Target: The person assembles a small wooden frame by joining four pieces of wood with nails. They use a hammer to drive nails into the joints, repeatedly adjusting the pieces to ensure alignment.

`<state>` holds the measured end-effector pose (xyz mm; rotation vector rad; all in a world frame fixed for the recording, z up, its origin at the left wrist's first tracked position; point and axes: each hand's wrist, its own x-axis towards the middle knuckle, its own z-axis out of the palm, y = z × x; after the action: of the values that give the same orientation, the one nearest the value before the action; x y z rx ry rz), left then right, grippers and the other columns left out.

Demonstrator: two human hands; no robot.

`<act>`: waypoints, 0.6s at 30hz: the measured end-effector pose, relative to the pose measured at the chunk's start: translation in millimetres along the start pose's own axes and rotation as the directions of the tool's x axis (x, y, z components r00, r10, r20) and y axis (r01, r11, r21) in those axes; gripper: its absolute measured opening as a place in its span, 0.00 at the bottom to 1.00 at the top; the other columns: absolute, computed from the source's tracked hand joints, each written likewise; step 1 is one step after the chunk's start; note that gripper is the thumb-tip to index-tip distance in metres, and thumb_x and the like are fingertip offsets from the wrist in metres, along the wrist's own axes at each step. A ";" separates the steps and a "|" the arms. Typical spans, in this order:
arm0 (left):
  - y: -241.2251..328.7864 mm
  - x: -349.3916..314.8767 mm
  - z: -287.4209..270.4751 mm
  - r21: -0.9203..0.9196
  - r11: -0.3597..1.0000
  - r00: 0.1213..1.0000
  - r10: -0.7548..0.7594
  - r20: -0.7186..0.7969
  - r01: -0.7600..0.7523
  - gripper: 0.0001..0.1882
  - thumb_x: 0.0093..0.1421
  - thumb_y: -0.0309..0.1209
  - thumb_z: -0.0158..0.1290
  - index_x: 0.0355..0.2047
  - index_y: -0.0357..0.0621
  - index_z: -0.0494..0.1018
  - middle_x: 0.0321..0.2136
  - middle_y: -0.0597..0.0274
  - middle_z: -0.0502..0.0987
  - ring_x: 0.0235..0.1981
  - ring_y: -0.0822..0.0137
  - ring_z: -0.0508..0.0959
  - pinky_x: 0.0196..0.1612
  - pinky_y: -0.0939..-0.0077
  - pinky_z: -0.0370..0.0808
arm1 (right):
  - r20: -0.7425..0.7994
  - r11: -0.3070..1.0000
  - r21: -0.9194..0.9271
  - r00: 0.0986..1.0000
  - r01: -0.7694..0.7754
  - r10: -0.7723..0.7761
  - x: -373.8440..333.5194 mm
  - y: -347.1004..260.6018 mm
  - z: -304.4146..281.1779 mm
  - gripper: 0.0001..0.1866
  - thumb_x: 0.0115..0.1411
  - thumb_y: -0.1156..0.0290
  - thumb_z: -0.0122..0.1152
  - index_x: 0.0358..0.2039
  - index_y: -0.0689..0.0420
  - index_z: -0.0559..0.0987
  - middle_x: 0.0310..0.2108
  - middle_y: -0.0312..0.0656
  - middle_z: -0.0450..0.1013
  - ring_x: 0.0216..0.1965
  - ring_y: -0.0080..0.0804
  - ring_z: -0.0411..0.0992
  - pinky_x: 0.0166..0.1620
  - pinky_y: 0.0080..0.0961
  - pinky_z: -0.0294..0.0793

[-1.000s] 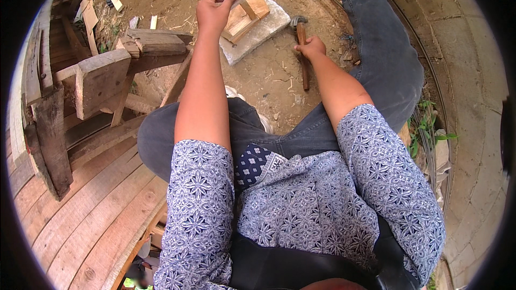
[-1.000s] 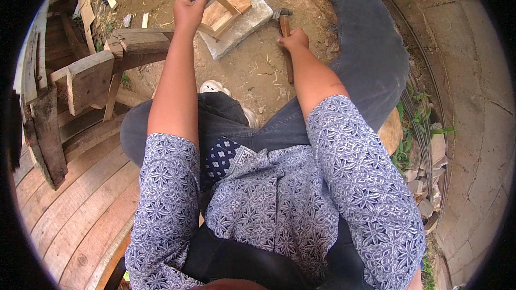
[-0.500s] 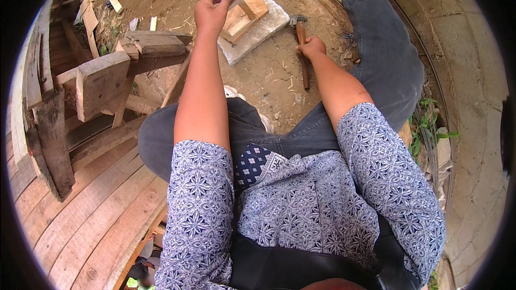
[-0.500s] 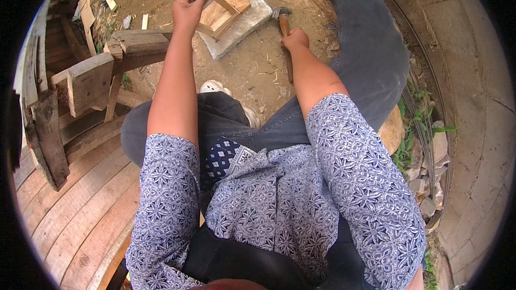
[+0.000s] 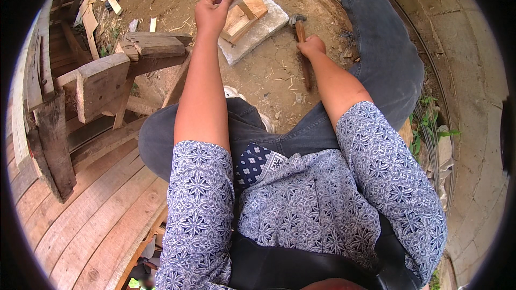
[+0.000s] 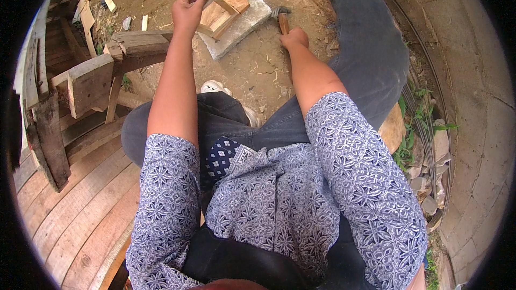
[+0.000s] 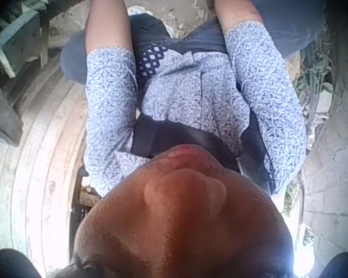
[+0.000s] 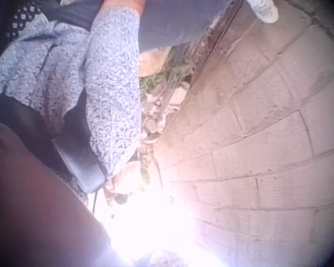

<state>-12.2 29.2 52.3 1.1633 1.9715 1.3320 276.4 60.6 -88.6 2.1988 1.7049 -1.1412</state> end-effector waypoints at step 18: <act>1.0 0.4 1.6 -0.097 0.995 1.000 -0.008 0.004 0.009 0.11 0.58 0.32 0.66 0.39 0.40 0.83 0.31 0.63 0.84 0.33 0.75 0.81 0.39 0.79 0.76 | -0.089 0.996 0.085 0.996 0.014 -0.006 -3.3 -9.6 -5.9 0.28 0.48 0.48 0.69 0.43 0.56 0.83 0.43 0.50 0.81 0.46 0.46 0.79 0.51 0.37 0.75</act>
<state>-10.8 30.5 52.6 1.1097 1.8852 1.4043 270.6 64.5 -79.2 2.3275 1.7340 -1.1565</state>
